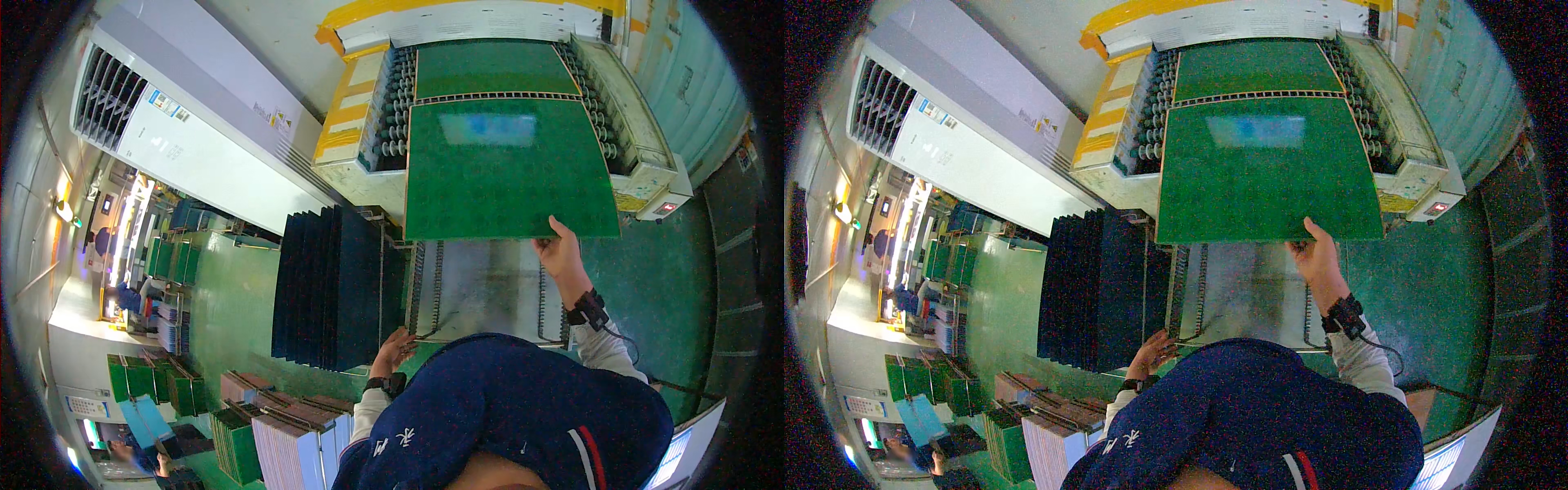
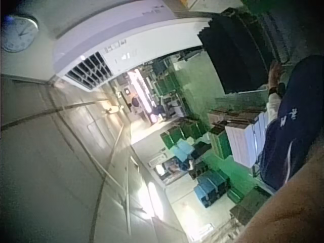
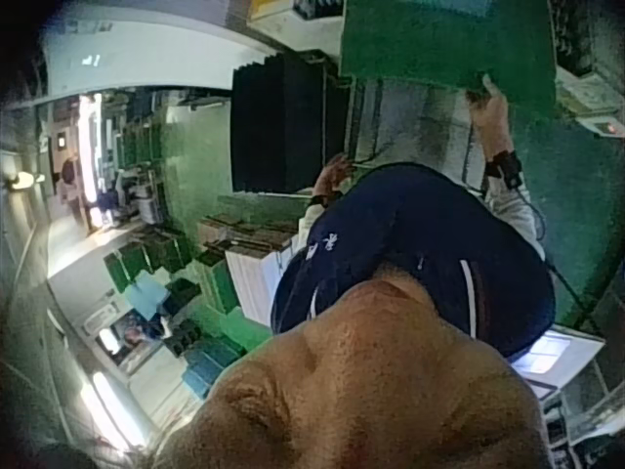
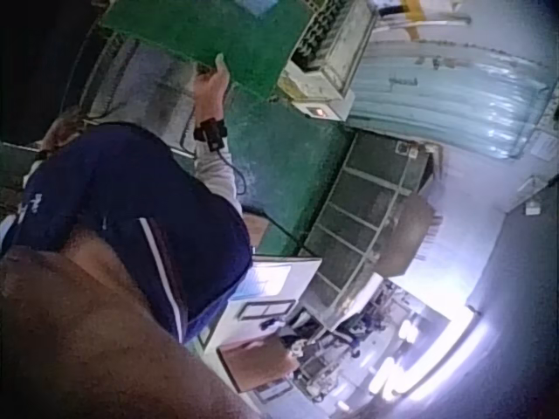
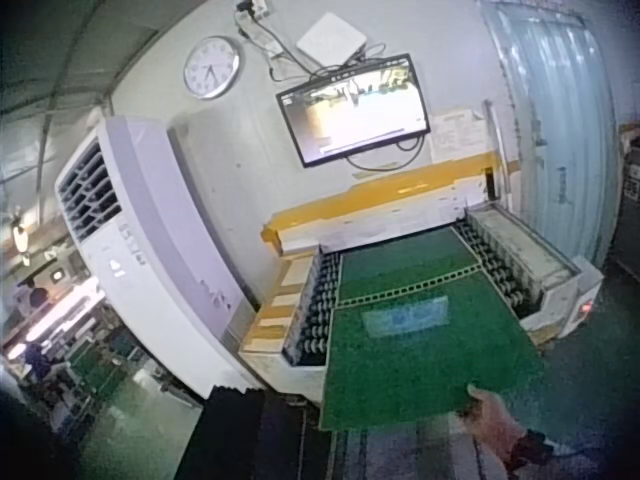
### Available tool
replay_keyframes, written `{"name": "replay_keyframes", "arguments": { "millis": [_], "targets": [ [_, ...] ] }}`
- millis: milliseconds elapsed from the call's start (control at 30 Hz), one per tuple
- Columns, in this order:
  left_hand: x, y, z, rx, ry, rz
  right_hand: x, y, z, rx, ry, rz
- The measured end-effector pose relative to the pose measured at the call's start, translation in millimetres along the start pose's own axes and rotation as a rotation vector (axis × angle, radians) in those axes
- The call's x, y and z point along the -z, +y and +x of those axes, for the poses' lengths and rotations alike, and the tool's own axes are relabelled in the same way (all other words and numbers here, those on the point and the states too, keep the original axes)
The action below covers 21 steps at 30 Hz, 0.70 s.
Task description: Handling and loading circuit boards into a machine conveyor.
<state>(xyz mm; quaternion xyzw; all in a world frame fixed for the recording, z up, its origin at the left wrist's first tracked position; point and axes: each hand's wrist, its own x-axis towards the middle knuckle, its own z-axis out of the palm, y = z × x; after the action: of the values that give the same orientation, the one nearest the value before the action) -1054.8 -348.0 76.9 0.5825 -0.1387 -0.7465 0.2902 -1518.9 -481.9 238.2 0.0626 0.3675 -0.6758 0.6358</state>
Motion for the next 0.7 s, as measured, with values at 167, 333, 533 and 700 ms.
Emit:
{"name": "replay_keyframes", "arguments": {
  "millis": [167, 333, 533, 700],
  "targets": [
    [1.1, -2.4, 1.5, 0.002, -0.003, -0.022, 0.8, -1.1, 7.6, 0.005, -0.029, -0.037],
    [-3.5, -0.4, -1.5, -0.001, 0.007, -0.03, -4.3, -4.1, 10.0, 0.013, -0.044, -0.053],
    [-5.0, 1.1, -4.0, -0.003, 0.002, -0.013, -8.9, -5.9, 13.6, 0.011, -0.049, -0.057],
    [-4.0, -0.6, -5.4, -0.013, 0.001, -0.004, -16.3, -5.7, 14.4, 0.028, -0.026, -0.035]
  ]
}}
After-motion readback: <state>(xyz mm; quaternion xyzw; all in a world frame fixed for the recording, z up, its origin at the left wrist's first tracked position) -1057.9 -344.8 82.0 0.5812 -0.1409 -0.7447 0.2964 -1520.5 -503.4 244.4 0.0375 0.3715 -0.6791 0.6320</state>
